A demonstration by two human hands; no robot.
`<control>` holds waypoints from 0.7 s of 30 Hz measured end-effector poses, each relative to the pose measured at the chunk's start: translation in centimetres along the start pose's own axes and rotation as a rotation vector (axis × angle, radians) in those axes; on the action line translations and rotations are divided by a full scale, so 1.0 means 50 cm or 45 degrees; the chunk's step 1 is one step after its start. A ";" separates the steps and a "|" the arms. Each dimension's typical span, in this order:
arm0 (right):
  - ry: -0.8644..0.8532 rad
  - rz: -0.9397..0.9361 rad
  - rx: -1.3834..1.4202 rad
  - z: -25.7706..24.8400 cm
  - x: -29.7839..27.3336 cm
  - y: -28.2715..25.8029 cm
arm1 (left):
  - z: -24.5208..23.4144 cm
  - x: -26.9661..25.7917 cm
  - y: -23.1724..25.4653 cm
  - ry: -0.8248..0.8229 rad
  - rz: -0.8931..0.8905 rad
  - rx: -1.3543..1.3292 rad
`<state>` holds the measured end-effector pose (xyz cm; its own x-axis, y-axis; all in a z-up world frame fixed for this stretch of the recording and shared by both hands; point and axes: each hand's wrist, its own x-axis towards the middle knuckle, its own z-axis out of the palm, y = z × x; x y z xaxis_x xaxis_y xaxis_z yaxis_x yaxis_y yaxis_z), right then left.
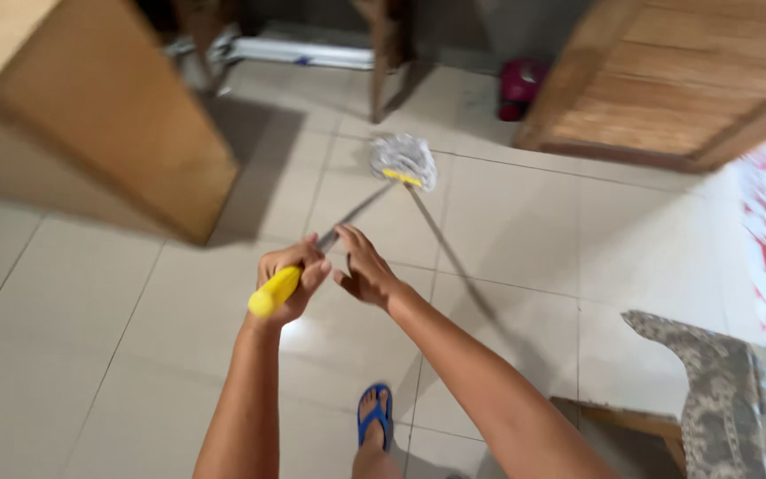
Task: The person mops a tiled floor using a spray bottle and a mop.
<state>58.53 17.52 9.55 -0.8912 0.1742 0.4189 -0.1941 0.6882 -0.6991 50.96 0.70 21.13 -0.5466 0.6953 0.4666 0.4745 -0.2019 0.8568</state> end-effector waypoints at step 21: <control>-0.095 1.550 0.108 -0.186 -0.460 -0.008 | 0.396 0.344 -0.549 0.284 -1.049 -1.744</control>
<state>82.93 19.77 5.58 -0.5304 0.6294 -0.5679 0.7595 0.0552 -0.6482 42.20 31.86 1.28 -0.4709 0.8365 -0.2802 -0.8586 -0.3616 0.3633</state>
